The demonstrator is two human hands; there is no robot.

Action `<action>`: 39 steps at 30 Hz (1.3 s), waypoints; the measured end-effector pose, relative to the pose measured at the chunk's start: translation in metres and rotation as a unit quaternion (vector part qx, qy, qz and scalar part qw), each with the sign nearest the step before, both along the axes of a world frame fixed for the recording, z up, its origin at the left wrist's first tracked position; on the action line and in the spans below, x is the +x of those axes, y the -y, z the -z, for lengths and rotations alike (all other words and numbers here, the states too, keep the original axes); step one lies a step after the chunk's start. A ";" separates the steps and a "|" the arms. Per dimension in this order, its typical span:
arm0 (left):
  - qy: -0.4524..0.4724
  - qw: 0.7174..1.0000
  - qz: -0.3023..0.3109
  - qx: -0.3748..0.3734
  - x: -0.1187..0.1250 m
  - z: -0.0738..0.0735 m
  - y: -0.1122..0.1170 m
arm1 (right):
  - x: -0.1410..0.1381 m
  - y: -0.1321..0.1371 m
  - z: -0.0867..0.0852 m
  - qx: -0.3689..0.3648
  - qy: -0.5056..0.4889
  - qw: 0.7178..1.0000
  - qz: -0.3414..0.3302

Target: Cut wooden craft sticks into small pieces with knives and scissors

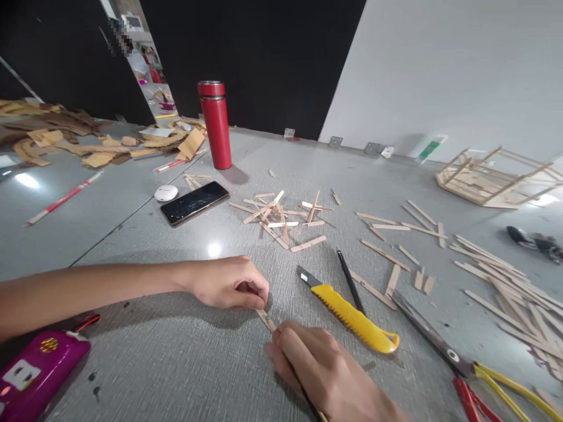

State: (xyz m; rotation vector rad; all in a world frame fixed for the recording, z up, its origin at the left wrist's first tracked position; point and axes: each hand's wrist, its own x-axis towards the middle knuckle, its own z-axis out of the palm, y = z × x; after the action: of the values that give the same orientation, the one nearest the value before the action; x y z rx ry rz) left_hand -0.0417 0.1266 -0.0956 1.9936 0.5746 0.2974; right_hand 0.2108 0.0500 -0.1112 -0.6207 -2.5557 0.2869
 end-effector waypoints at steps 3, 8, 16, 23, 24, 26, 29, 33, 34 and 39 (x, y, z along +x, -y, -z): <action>0.001 1.000 0.002 0.003 0.000 0.001 0.000 | 0.002 0.000 0.002 -0.037 0.005 0.999 0.001; 0.006 1.000 0.004 0.002 0.000 0.002 0.000 | 0.001 0.000 0.005 -0.034 0.001 0.999 0.005; 0.010 1.000 0.004 -0.013 0.000 0.000 0.000 | -0.010 -0.003 -0.007 -0.055 0.026 0.998 -0.018; 0.008 1.000 0.006 -0.022 -0.001 0.002 0.000 | -0.008 -0.001 -0.009 -0.019 0.012 1.000 -0.005; 0.008 1.000 0.005 -0.020 -0.001 0.002 0.000 | -0.007 0.000 -0.008 -0.009 0.006 1.000 -0.004; 0.007 1.000 0.004 -0.017 -0.001 0.002 0.000 | -0.005 0.001 -0.008 0.002 -0.002 1.000 -0.007; 0.005 1.000 0.002 -0.015 0.000 0.002 0.000 | -0.006 0.002 -0.011 0.007 -0.008 1.000 -0.010; -0.001 1.000 -0.003 -0.014 0.000 0.001 0.000 | -0.007 0.003 -0.015 0.032 -0.009 0.999 -0.009; -0.002 1.000 -0.004 -0.014 0.000 0.001 0.000 | -0.007 0.003 -0.015 0.039 -0.007 0.999 -0.007; -0.005 1.000 -0.005 -0.012 0.000 0.000 0.000 | -0.006 0.004 -0.014 0.056 -0.003 0.998 -0.006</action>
State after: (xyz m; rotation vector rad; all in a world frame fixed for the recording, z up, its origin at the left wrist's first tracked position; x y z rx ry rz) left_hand -0.0414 0.1263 -0.0958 1.9708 0.5923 0.2860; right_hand 0.2046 0.0462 -0.0969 -0.5631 -2.5504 0.1483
